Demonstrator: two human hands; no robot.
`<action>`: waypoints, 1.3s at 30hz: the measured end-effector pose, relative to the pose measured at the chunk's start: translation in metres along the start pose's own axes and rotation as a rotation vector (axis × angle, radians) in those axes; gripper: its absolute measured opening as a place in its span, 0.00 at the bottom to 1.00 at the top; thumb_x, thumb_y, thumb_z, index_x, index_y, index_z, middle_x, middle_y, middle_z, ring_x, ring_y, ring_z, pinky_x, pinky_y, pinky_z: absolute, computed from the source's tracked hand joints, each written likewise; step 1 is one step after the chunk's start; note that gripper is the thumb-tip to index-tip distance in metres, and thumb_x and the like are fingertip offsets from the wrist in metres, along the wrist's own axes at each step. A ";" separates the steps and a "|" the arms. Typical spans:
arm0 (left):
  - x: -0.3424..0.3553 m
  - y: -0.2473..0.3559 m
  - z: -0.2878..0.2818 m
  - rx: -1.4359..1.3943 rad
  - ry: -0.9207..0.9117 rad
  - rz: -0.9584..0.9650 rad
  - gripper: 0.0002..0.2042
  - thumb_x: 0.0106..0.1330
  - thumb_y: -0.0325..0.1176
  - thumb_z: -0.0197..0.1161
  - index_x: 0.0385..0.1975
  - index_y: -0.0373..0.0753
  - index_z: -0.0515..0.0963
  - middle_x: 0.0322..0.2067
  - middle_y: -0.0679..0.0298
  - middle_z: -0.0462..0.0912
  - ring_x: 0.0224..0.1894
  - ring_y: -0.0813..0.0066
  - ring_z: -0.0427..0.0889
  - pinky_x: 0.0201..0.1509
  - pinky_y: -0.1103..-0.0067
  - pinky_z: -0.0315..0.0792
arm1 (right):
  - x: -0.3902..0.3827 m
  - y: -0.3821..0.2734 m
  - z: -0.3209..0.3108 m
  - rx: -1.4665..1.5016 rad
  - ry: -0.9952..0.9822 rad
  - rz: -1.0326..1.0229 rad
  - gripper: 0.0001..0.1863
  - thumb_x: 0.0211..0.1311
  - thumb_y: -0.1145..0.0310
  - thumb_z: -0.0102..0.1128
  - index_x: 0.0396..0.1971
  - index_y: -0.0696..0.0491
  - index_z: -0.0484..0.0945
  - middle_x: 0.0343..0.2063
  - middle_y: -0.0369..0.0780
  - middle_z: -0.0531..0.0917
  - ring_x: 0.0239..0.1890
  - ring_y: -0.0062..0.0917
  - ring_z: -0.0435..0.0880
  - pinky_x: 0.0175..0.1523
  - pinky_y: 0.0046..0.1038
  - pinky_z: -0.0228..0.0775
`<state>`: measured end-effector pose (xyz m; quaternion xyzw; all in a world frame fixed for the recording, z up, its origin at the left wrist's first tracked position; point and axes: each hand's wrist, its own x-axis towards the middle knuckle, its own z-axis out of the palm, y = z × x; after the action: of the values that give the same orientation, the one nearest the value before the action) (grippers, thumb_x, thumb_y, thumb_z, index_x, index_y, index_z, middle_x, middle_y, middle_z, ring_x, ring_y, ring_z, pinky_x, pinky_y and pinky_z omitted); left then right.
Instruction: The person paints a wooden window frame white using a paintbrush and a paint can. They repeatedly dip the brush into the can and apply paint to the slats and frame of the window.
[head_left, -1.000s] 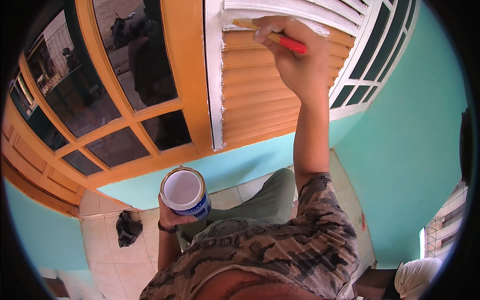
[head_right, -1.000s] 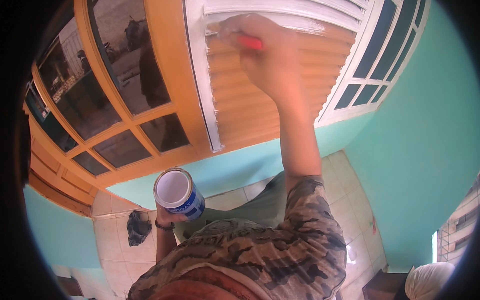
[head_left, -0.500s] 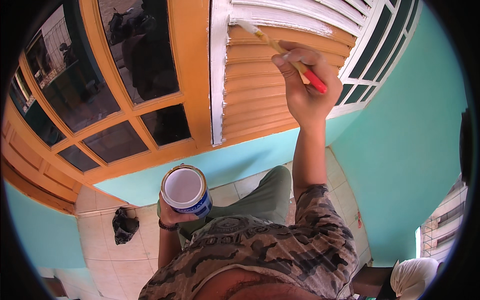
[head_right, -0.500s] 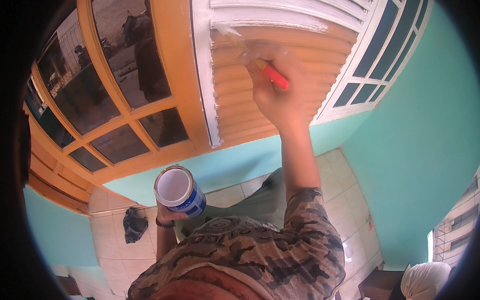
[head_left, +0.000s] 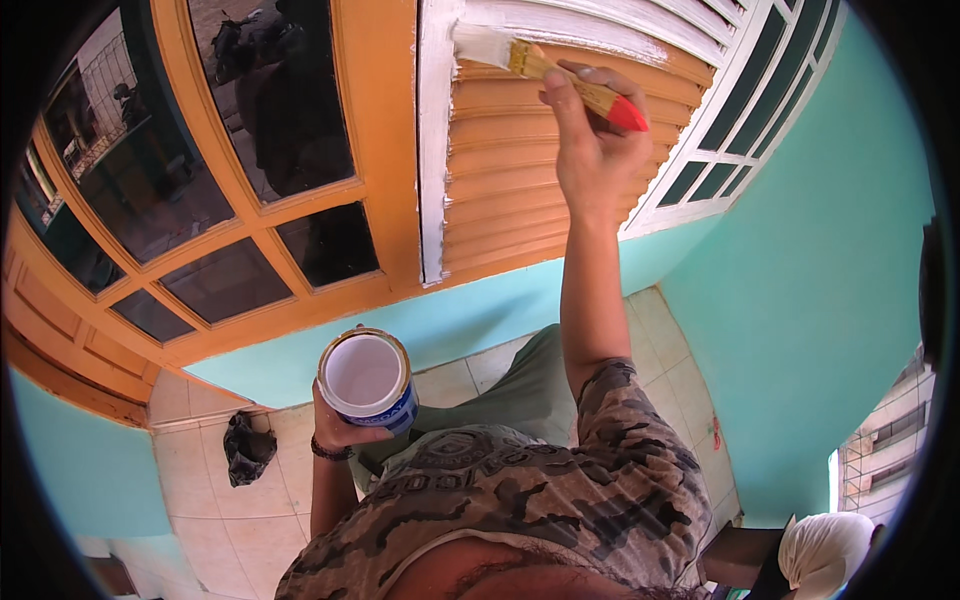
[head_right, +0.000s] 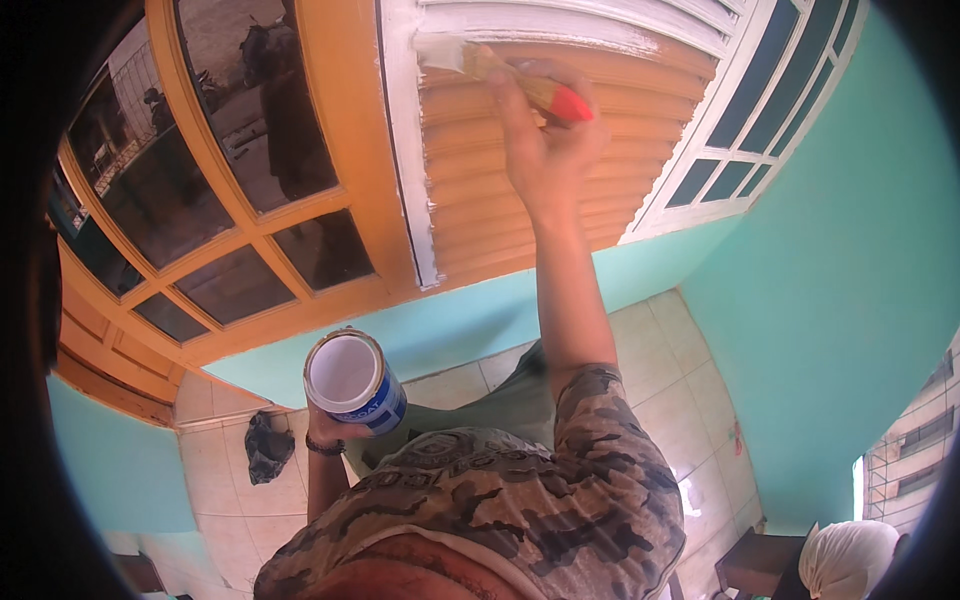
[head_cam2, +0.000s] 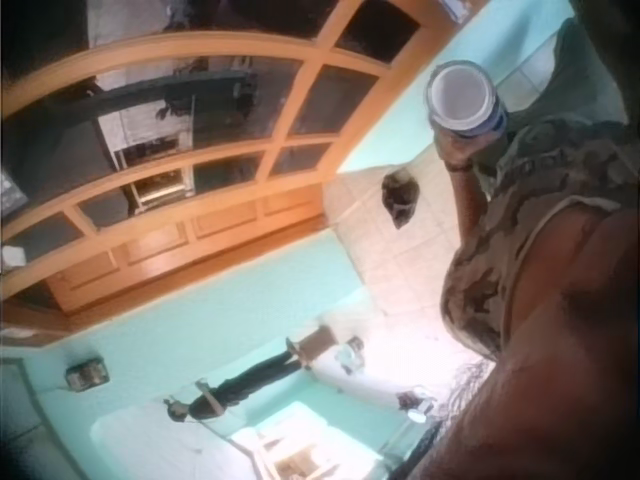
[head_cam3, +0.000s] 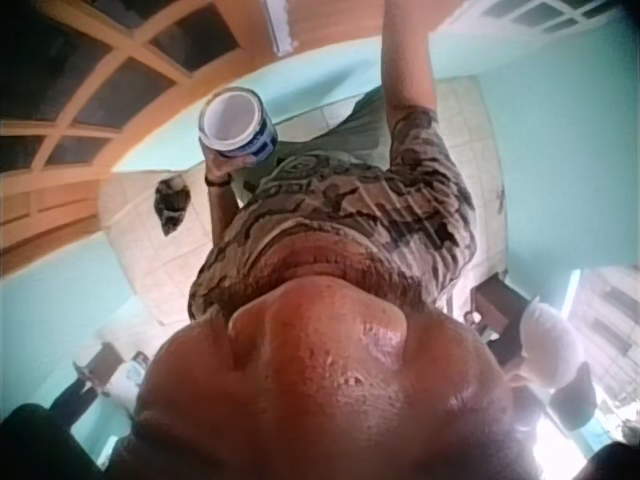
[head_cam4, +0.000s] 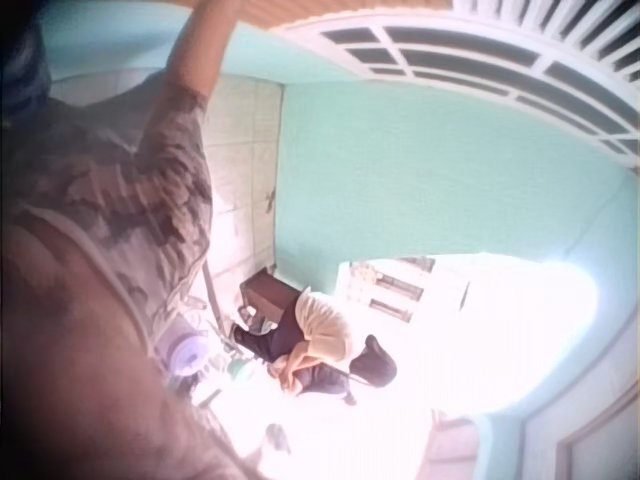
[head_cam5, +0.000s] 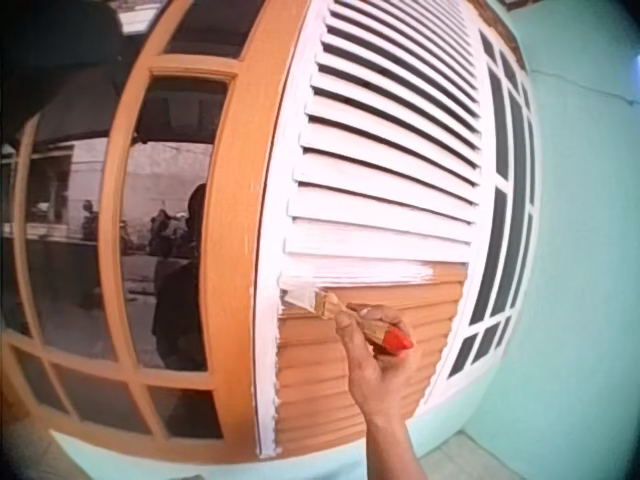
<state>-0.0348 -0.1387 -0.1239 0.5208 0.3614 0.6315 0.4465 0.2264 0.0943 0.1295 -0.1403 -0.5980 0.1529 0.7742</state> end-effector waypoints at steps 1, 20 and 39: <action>0.002 0.003 0.008 -0.026 0.017 0.016 0.59 0.30 0.39 0.89 0.67 0.27 0.61 0.60 0.52 0.75 0.60 0.63 0.77 0.65 0.67 0.71 | 0.000 -0.002 -0.004 0.037 0.026 -0.016 0.12 0.61 0.82 0.67 0.42 0.62 0.74 0.39 0.52 0.85 0.39 0.33 0.88 0.41 0.32 0.88; 0.015 0.002 0.005 -0.113 -0.044 0.054 0.59 0.30 0.40 0.89 0.66 0.26 0.62 0.57 0.53 0.77 0.58 0.65 0.78 0.64 0.68 0.71 | -0.028 -0.033 0.057 -0.547 -0.056 -0.690 0.15 0.46 0.83 0.74 0.31 0.54 0.78 0.30 0.41 0.81 0.29 0.28 0.81 0.28 0.26 0.71; -0.014 -0.023 -0.029 -0.125 -0.024 -0.032 0.60 0.29 0.38 0.89 0.67 0.27 0.59 0.60 0.52 0.75 0.60 0.63 0.77 0.65 0.67 0.71 | -0.031 -0.032 0.101 -0.797 -0.236 -0.708 0.11 0.46 0.73 0.62 0.32 0.50 0.74 0.31 0.39 0.69 0.33 0.32 0.72 0.29 0.30 0.65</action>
<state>-0.0575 -0.1432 -0.1556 0.4938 0.3242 0.6393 0.4923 0.1233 0.0562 0.1398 -0.1949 -0.7030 -0.3410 0.5929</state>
